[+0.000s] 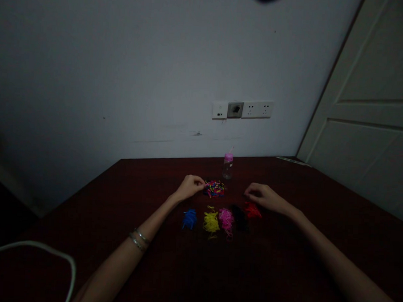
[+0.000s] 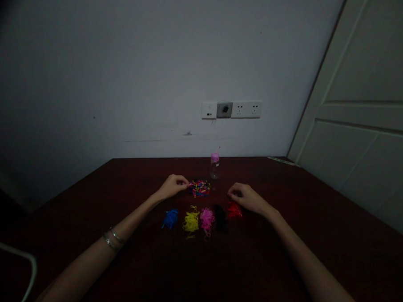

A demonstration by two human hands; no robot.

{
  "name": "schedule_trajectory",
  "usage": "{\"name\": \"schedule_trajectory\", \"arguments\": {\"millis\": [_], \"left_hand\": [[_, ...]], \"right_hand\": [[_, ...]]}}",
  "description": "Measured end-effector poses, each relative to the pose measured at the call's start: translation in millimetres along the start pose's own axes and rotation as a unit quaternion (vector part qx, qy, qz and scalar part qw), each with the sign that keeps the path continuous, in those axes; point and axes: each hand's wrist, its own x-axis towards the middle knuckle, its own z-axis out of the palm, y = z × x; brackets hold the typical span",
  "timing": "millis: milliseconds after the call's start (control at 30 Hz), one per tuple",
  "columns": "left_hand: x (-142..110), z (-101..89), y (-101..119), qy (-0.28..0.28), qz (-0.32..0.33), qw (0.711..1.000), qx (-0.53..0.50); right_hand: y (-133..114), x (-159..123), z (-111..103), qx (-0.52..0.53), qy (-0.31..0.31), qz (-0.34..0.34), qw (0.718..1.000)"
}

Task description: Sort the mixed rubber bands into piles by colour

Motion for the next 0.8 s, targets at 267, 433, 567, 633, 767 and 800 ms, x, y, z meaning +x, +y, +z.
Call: {"name": "schedule_trajectory", "arguments": {"millis": [267,433,567,633,767,800], "left_hand": [[-19.0,23.9,46.7,-0.21,0.076,0.973,-0.05],[-22.8,28.6,47.5,-0.222,0.07,0.972,-0.039],[-22.9,28.2,47.8,-0.232,0.061,0.97,-0.037],[-23.1,28.4,47.7,-0.231,0.062,0.97,-0.044],[-22.4,27.6,46.9,-0.236,0.046,0.969,-0.064],[-21.6,26.4,46.4,-0.238,0.042,0.968,-0.071]], "right_hand": [[0.9,-0.4,3.8,-0.006,-0.004,0.009,1.0],[-0.8,-0.9,4.9,-0.01,-0.007,-0.005,1.0],[-0.7,-0.5,5.6,-0.018,-0.008,-0.011,1.0],[-0.8,-0.3,5.5,-0.02,-0.01,-0.007,1.0],[-1.7,-0.5,4.5,-0.016,-0.018,0.004,1.0],[-1.9,-0.5,4.4,-0.014,-0.02,0.005,1.0]]}}
